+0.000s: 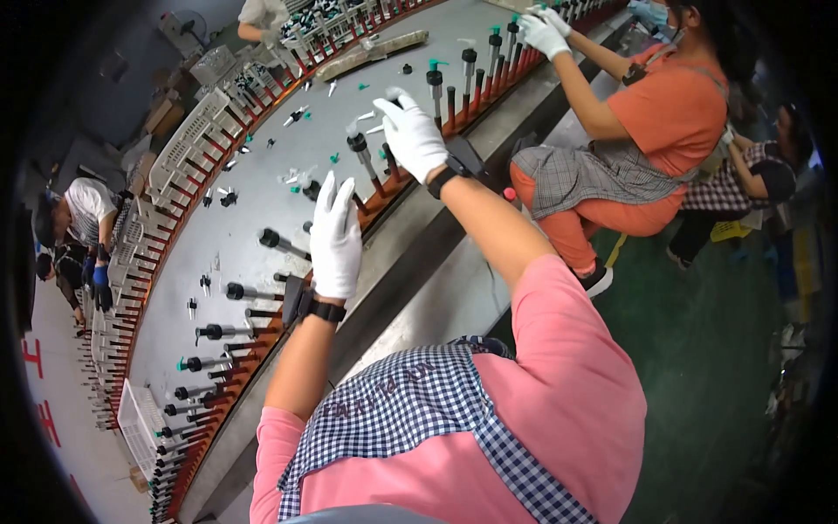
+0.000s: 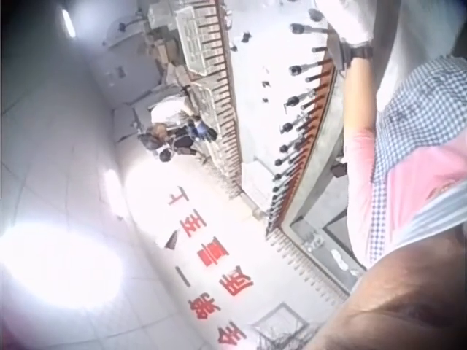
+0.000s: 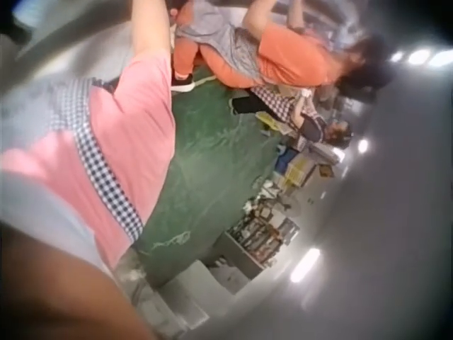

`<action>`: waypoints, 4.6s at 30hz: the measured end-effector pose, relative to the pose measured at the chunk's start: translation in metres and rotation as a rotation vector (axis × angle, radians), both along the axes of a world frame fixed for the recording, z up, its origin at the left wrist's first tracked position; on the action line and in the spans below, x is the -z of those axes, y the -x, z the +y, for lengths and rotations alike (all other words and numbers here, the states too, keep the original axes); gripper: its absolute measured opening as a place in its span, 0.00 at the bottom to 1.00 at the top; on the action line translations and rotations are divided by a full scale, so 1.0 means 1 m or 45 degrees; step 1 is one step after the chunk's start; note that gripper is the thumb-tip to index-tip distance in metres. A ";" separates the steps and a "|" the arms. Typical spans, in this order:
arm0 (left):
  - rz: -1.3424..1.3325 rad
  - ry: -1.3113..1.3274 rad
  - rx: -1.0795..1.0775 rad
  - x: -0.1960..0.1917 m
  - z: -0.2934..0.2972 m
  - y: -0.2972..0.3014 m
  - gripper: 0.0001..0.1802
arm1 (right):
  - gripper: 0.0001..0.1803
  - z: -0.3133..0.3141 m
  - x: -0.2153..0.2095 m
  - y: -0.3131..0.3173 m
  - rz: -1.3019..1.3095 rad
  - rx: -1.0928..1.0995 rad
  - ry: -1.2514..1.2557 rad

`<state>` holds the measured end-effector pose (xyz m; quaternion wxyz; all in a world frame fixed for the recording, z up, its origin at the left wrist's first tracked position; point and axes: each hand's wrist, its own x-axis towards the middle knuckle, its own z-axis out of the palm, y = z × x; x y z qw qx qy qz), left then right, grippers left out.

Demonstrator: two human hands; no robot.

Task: Assembling pump mechanisms for bottles on a production line.

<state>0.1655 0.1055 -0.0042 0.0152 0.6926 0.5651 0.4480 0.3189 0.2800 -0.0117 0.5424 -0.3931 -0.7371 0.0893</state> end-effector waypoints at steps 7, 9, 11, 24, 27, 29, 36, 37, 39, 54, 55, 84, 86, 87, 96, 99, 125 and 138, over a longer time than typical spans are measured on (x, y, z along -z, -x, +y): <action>0.067 -0.087 -0.139 0.004 0.065 -0.005 0.22 | 0.18 0.012 0.017 0.043 -0.475 0.002 -0.170; 0.153 -0.083 -0.229 0.001 0.073 0.003 0.16 | 0.18 0.012 0.016 0.054 -0.479 0.053 -0.309; 0.216 -0.144 -0.231 0.000 0.071 0.020 0.16 | 0.17 0.006 0.008 0.064 -0.601 0.052 -0.267; 0.030 -0.143 -0.201 0.027 -0.044 0.055 0.20 | 0.19 -0.067 0.050 -0.015 0.298 -0.209 0.213; -0.125 -0.080 0.001 0.032 -0.058 0.029 0.24 | 0.28 -0.025 0.033 -0.027 0.292 0.006 0.412; -0.111 -0.043 -0.113 0.032 -0.033 0.020 0.21 | 0.30 -0.013 -0.006 -0.008 0.242 0.017 0.467; -0.516 0.044 -0.177 -0.014 0.052 -0.018 0.28 | 0.16 0.039 -0.016 0.039 0.795 -0.551 1.085; -0.665 0.114 -0.204 -0.012 0.065 -0.016 0.23 | 0.16 0.030 -0.017 0.046 0.749 -0.549 1.047; -0.939 0.174 -0.158 -0.013 0.071 -0.005 0.15 | 0.16 0.006 -0.011 0.063 0.737 -0.443 0.796; -1.129 0.022 -0.331 0.026 0.001 0.057 0.15 | 0.17 -0.093 0.016 0.098 0.597 -0.545 0.636; -1.134 -0.104 -0.307 0.034 -0.006 0.065 0.16 | 0.17 -0.101 0.023 0.093 0.591 -0.566 0.640; -1.147 0.122 -0.325 0.020 0.022 0.042 0.15 | 0.14 -0.068 0.016 0.107 0.620 -0.392 0.670; -0.995 0.063 -0.320 0.021 -0.001 0.047 0.12 | 0.18 -0.101 0.021 0.088 0.403 -0.342 0.529; -1.024 0.069 -0.363 0.025 -0.010 0.053 0.17 | 0.19 -0.106 0.031 0.075 0.316 -0.395 0.623; -0.470 0.173 -0.150 0.035 -0.056 0.010 0.21 | 0.22 -0.020 -0.001 0.025 0.267 -0.060 0.276; -0.502 0.022 -0.191 0.013 0.002 -0.001 0.25 | 0.20 0.012 0.001 0.052 0.183 -0.360 0.748; -0.664 0.184 -0.144 0.012 -0.060 0.018 0.24 | 0.16 -0.037 -0.015 0.034 0.438 -0.196 0.527; -1.217 0.167 -0.271 -0.015 0.042 0.034 0.14 | 0.16 -0.014 -0.012 0.096 0.108 -0.435 0.682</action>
